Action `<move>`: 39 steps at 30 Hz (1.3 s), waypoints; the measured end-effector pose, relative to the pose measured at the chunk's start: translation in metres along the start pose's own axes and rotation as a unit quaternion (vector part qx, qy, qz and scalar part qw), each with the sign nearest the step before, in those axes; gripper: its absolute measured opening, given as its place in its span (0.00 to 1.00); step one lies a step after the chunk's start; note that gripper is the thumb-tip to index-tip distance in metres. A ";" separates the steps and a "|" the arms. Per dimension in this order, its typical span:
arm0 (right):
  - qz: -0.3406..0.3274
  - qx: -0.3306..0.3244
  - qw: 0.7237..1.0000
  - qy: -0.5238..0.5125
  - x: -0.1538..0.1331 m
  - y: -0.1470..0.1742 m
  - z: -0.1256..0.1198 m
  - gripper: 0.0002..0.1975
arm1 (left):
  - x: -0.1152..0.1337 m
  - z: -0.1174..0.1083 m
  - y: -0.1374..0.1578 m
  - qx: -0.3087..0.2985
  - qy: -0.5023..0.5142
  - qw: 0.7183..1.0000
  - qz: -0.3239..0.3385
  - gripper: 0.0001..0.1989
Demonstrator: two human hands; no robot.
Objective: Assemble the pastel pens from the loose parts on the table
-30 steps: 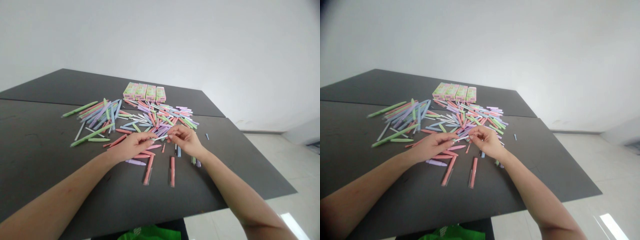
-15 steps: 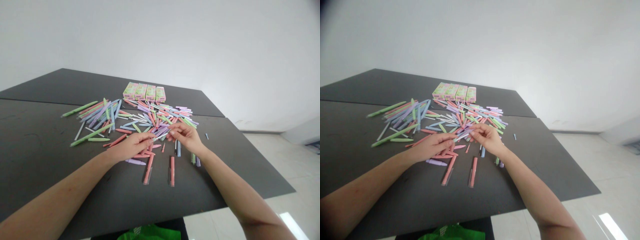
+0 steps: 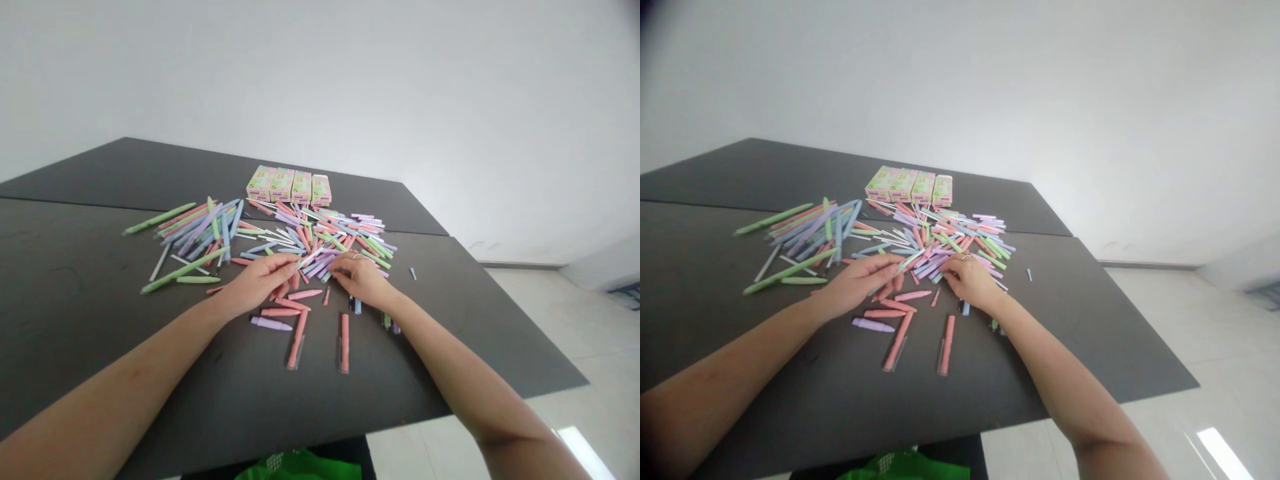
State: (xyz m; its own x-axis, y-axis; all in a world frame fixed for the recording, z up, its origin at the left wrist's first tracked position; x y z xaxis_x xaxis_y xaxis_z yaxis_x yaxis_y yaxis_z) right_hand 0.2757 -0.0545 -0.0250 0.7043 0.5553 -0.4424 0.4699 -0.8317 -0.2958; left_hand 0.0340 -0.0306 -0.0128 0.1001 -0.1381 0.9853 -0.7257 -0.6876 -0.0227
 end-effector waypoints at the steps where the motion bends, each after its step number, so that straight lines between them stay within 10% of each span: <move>1: -0.001 -0.005 1.000 0.006 -0.001 0.000 0.001 0.10 | 0.001 0.000 0.000 0.006 0.007 1.000 0.001 0.16; 16: -0.015 0.015 1.000 0.000 -0.018 -0.016 -0.007 0.12 | -0.001 -0.026 0.002 0.178 0.054 0.979 0.082 0.11; 25: -0.080 -0.128 0.982 0.115 -0.044 -0.073 0.023 0.08 | -0.002 -0.027 0.004 0.184 0.073 0.977 0.074 0.10; 39: -0.026 -0.127 0.978 0.164 -0.044 -0.081 0.035 0.08 | -0.002 -0.026 0.005 0.155 0.084 0.982 0.067 0.12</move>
Point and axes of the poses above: each hand's wrist, its own y-axis away from the middle knuckle, its own z-axis out of the palm, x = y × z, the point moved 1 cm from there along -y, towards the middle knuckle, and after that the axes turned 5 degrees about -x, right-handed, at the moved point
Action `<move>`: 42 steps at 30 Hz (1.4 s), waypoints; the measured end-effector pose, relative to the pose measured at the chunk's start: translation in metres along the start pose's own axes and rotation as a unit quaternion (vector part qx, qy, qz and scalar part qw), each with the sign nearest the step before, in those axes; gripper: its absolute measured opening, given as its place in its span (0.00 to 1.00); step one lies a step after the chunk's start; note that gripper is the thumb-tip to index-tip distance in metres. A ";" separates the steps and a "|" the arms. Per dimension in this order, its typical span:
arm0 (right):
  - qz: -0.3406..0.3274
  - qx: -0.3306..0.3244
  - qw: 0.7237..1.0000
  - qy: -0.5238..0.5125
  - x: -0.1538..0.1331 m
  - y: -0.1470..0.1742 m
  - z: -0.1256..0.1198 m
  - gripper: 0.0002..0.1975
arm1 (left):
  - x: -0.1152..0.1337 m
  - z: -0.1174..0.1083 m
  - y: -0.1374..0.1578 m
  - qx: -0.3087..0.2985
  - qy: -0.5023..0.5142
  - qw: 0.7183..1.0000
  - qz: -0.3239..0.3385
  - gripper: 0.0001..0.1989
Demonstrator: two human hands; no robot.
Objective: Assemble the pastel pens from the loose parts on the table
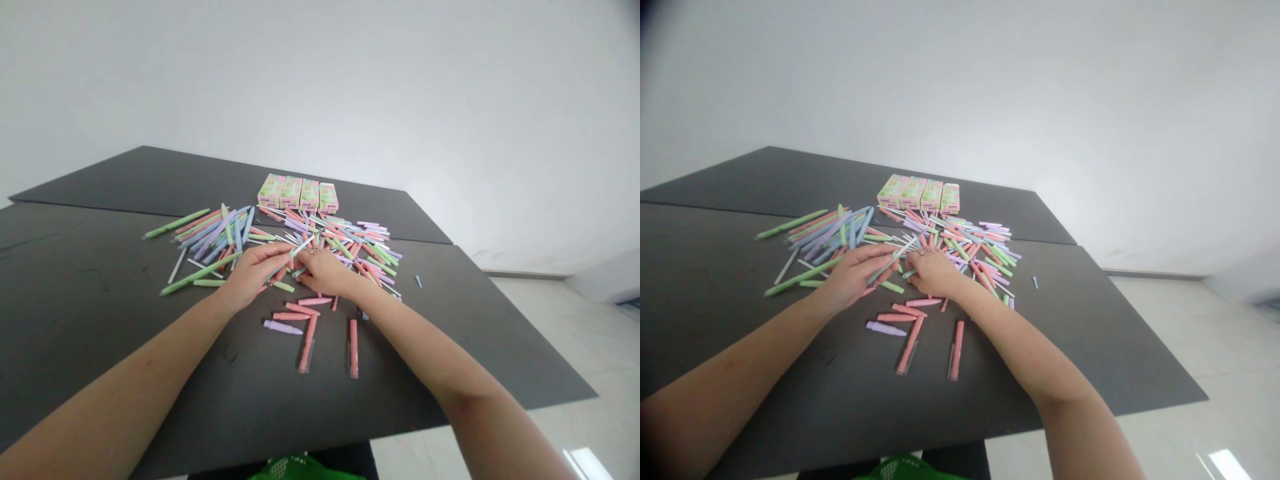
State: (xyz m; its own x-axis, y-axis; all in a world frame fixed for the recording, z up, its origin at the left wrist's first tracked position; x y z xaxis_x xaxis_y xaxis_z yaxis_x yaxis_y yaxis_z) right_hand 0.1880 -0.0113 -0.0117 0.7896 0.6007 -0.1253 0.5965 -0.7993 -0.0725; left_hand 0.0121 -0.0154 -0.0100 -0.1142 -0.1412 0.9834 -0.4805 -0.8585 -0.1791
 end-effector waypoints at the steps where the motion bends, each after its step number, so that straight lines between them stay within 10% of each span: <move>1: 0.003 0.003 1.000 -0.017 0.002 0.002 0.000 0.08 | 0.000 0.000 0.000 -0.004 -0.003 1.000 -0.002 0.12; 5: 0.039 0.088 0.981 -0.167 0.014 0.018 -0.008 0.05 | -0.001 0.001 0.001 -0.011 -0.012 1.000 -0.011 0.13; 10: 0.055 0.199 0.855 -0.476 0.034 0.050 -0.022 0.12 | 0.000 0.002 0.002 -0.013 -0.022 0.999 -0.022 0.13; 14: 0.083 0.271 0.798 -0.532 0.043 0.071 -0.029 0.14 | -0.002 0.004 0.002 -0.031 -0.038 0.999 -0.023 0.14; 42: 0.060 0.192 0.835 -0.513 0.025 0.084 -0.044 0.10 | 0.000 0.012 0.003 -0.083 -0.138 0.987 0.004 0.11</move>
Point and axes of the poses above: each hand's wrist, its own y-axis away from the middle knuckle, its own z-axis out of the palm, x = y × z, the point moved 1 cm from there along -y, towards the middle knuckle, and after that the axes turned 5 degrees about -x, right-handed, at the moved point
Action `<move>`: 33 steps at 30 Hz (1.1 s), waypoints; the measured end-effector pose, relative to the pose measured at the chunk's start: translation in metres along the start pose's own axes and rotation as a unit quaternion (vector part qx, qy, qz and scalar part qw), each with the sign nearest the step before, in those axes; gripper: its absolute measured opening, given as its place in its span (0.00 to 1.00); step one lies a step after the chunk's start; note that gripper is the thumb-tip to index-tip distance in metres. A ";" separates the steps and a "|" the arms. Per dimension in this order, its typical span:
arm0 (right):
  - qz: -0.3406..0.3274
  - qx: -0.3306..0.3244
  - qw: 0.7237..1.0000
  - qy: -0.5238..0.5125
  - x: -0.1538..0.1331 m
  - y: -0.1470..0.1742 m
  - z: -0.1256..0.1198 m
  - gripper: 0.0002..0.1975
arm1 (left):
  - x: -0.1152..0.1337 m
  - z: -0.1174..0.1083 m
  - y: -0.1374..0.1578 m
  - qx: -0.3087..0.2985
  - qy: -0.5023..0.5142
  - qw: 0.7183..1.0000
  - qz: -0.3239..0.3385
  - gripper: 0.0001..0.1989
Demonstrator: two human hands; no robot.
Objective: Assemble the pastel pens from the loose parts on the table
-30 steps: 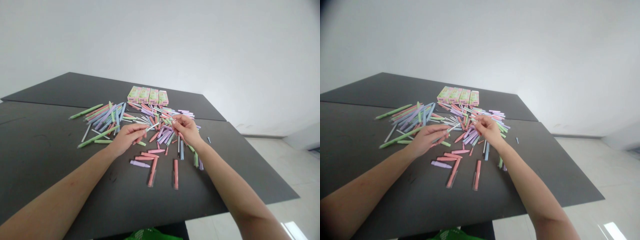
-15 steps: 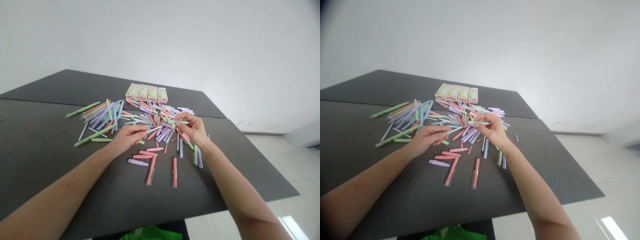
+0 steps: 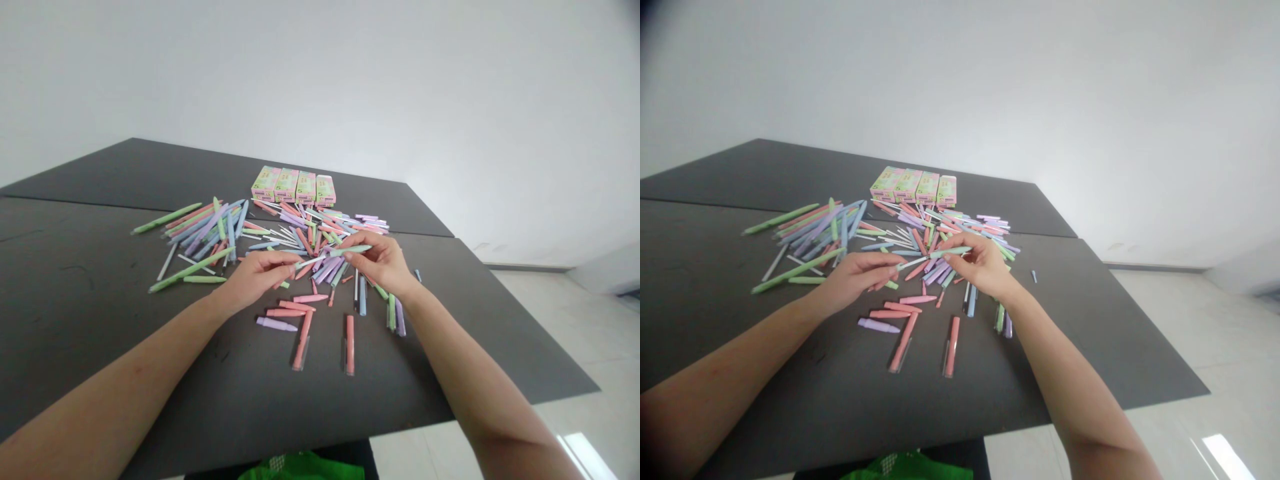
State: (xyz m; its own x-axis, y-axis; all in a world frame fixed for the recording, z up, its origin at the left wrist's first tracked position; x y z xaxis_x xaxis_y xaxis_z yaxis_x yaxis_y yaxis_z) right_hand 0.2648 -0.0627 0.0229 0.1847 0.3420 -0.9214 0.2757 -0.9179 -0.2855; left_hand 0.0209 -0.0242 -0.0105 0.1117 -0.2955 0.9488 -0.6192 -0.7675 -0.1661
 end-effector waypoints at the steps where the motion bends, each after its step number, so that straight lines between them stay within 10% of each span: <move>1: 0.004 -0.006 1.000 0.006 0.000 0.000 0.001 0.10 | 0.001 0.000 0.000 -0.005 -0.008 1.000 0.002 0.11; 33: 0.048 -0.049 0.997 0.026 0.018 -0.002 0.031 0.16 | 0.005 0.010 0.001 -0.023 -0.145 0.981 0.126 0.12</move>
Point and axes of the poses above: each hand's wrist, its own y-axis away from the middle knuckle, its own z-axis out of the palm, x = y × z, the point moved 1 cm from there along -y, towards the middle knuckle, and after that the axes turned 5 degrees about -x, right-handed, at the moved point
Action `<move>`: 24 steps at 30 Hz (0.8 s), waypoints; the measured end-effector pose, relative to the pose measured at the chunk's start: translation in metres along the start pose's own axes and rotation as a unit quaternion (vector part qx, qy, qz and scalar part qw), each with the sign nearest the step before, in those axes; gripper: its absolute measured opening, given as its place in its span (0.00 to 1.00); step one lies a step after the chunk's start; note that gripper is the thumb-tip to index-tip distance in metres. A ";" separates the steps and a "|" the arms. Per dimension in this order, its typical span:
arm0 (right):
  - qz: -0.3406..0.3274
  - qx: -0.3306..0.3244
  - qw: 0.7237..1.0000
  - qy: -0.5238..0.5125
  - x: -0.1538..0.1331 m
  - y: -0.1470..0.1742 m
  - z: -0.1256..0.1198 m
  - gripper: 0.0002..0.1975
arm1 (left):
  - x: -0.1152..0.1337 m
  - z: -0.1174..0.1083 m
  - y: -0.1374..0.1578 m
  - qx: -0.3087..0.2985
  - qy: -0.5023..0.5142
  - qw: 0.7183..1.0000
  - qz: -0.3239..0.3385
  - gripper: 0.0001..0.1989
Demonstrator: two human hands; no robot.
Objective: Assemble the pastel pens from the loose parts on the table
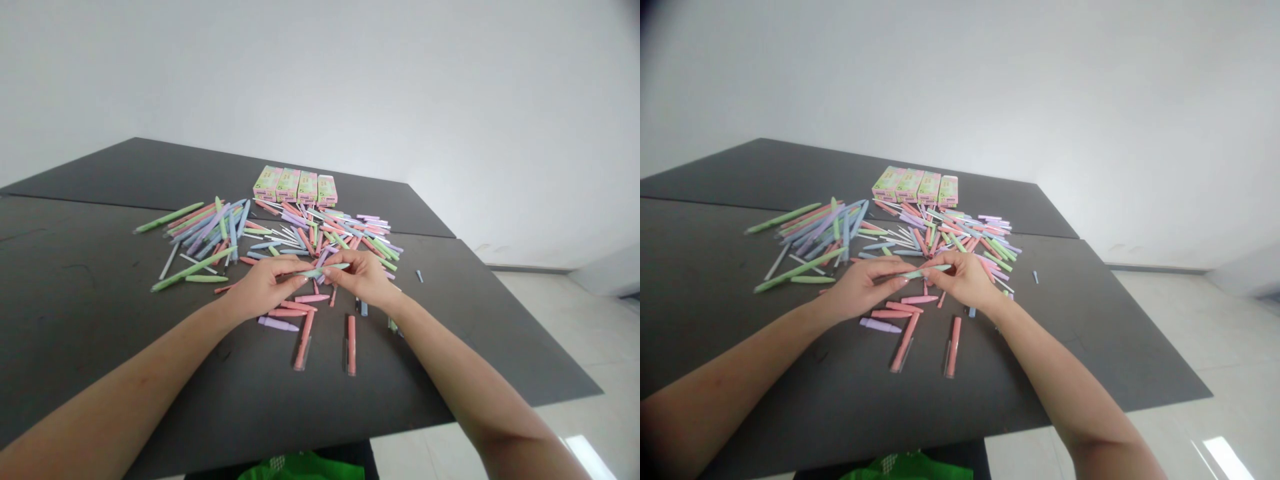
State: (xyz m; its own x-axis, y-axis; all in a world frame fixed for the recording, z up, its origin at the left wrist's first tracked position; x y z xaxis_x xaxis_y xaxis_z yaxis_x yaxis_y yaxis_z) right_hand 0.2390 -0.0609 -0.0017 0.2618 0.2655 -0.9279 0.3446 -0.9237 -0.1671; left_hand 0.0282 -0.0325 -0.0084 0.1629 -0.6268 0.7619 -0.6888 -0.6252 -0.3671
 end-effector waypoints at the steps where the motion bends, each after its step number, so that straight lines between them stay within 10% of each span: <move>1: 0.010 -0.003 1.000 0.002 -0.001 0.000 0.001 0.17 | 0.000 0.000 0.000 0.004 -0.009 1.000 0.001 0.12; 24: 0.049 -0.045 0.994 0.090 0.000 0.001 -0.013 0.24 | -0.001 -0.003 0.001 -0.007 -0.036 0.999 -0.015 0.14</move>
State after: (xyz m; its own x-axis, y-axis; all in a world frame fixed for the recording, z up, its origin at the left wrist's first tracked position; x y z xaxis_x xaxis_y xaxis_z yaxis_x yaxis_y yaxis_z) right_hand 0.2513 -0.0580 0.0022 0.4530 0.2286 -0.8617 0.3867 -0.9213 -0.0411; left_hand 0.0254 -0.0309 -0.0081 0.2345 -0.6399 0.7318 -0.6928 -0.6381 -0.3359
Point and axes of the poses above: each hand's wrist, its own y-axis away from the middle knuckle, its own z-axis out of the palm, x = y × z, the point moved 1 cm from there along -y, towards the middle knuckle, and after that the axes turned 5 degrees about -x, right-handed, at the moved point
